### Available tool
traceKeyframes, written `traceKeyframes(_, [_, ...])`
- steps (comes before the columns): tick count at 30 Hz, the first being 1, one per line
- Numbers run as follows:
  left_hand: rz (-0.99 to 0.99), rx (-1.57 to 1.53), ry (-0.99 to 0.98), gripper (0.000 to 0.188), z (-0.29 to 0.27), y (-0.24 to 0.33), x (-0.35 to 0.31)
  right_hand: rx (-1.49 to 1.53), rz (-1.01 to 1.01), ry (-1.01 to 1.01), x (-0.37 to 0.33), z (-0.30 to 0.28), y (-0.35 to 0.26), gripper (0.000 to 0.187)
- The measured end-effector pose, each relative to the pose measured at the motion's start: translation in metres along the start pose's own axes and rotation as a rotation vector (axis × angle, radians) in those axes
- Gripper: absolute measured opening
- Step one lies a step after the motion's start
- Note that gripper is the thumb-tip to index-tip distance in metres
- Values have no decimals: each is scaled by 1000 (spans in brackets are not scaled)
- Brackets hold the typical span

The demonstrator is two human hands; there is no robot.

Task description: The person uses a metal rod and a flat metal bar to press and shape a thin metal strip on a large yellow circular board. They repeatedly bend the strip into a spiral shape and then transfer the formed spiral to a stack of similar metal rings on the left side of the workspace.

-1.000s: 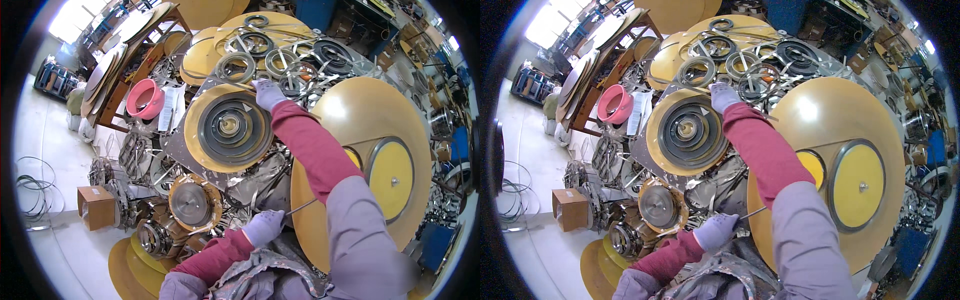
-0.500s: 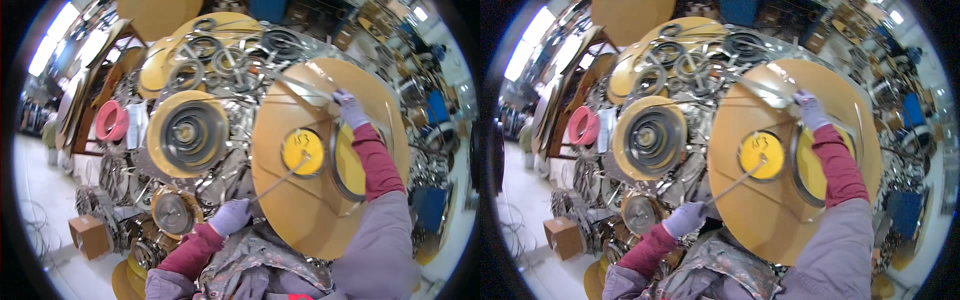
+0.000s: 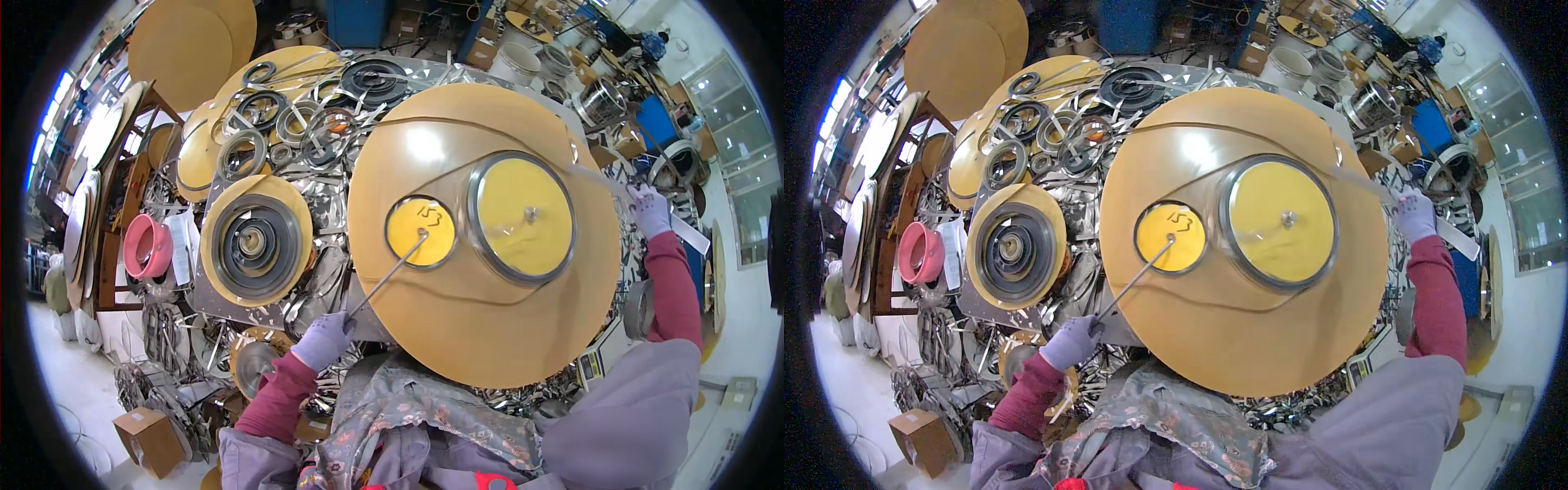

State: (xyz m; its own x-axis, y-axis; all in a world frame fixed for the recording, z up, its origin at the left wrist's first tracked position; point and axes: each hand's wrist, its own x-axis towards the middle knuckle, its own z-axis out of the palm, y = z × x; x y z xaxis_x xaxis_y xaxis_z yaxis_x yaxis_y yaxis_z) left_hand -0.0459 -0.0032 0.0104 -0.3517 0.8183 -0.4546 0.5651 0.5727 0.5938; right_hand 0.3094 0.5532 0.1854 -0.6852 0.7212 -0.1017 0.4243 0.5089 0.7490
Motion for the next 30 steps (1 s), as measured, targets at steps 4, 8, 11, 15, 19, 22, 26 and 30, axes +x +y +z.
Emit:
traceKeyframes(4, [70,-18,10,26,-9,-8,-11,-87,-104,-177,-53,-28,23,38])
traceKeyframes(8, [12,35,-37,25,-7,-9,-28,-74,-276,-329,-87,-73,28,27])
traceKeyframes(11, [46,-3,-14,24,-2,-14,-40,197,-360,-324,-101,-100,23,20])
traceKeyframes(15, [43,-54,-10,25,2,-14,-52,486,-377,-549,-97,-146,5,25])
traceKeyframes(19, [2,-61,2,24,5,-17,-67,761,-269,-716,-86,-205,-43,28])
traceKeyframes(22, [-5,-82,9,23,13,-24,-70,892,-342,-354,-73,-187,-85,27])
traceKeyframes(26, [37,-85,-1,25,15,-15,-61,930,-131,-12,-61,-119,-126,29])
traceKeyframes(30, [-20,-50,-92,25,25,-9,-58,1294,157,116,-47,-82,-206,32])
